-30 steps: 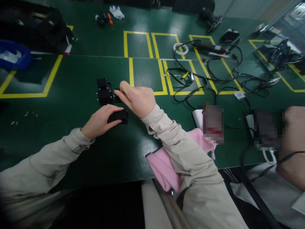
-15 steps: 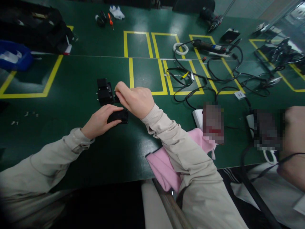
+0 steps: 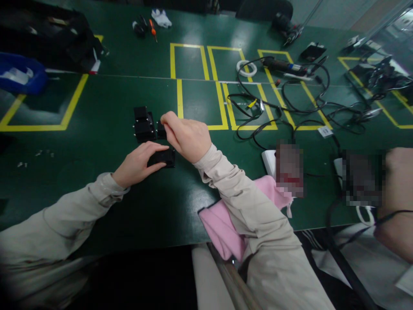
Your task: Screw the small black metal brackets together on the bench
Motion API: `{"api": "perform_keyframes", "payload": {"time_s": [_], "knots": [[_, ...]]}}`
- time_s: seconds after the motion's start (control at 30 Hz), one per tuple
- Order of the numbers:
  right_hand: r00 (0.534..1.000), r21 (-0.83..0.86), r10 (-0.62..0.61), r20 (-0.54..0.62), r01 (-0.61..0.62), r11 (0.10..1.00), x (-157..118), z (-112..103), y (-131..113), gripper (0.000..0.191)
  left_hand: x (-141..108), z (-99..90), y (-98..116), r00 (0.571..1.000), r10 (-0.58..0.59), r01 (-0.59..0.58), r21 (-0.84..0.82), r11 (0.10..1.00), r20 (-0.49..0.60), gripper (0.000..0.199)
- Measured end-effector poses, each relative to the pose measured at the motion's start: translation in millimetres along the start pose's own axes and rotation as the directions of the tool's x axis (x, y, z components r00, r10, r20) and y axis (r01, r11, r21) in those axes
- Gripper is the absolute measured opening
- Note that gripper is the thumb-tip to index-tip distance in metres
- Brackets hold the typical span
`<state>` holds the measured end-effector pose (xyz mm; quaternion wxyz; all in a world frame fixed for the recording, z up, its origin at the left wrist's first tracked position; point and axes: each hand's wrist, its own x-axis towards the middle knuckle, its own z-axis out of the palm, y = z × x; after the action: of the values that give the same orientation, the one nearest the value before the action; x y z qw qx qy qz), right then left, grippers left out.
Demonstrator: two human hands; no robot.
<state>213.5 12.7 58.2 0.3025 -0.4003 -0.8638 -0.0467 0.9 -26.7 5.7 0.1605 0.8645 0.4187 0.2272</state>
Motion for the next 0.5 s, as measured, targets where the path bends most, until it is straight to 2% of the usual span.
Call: {"api": "perform_keyframes", "payload": {"time_s": [0.2,0.37,0.5], "knots": [[1.0,-0.078,-0.011,0.019,0.013,0.997,0.7,-1.6,-4.1,0.059,0.0,0.5,-0.3,1.0,-0.006,0.006,-0.003,1.0,0.002,0.038],[0.999,-0.08,-0.044,-0.011,0.043,0.996,1.3,-2.1,-6.5,0.055,0.0,0.9,-0.7,1.0,0.002,-0.002,0.0,1.0,-0.005,0.038],[0.999,-0.104,-0.033,0.006,0.034,0.994,1.8,-3.2,-6.9,0.06,0.1,1.1,-0.6,1.0,0.001,-0.001,-0.005,1.0,-0.01,0.038]]}}
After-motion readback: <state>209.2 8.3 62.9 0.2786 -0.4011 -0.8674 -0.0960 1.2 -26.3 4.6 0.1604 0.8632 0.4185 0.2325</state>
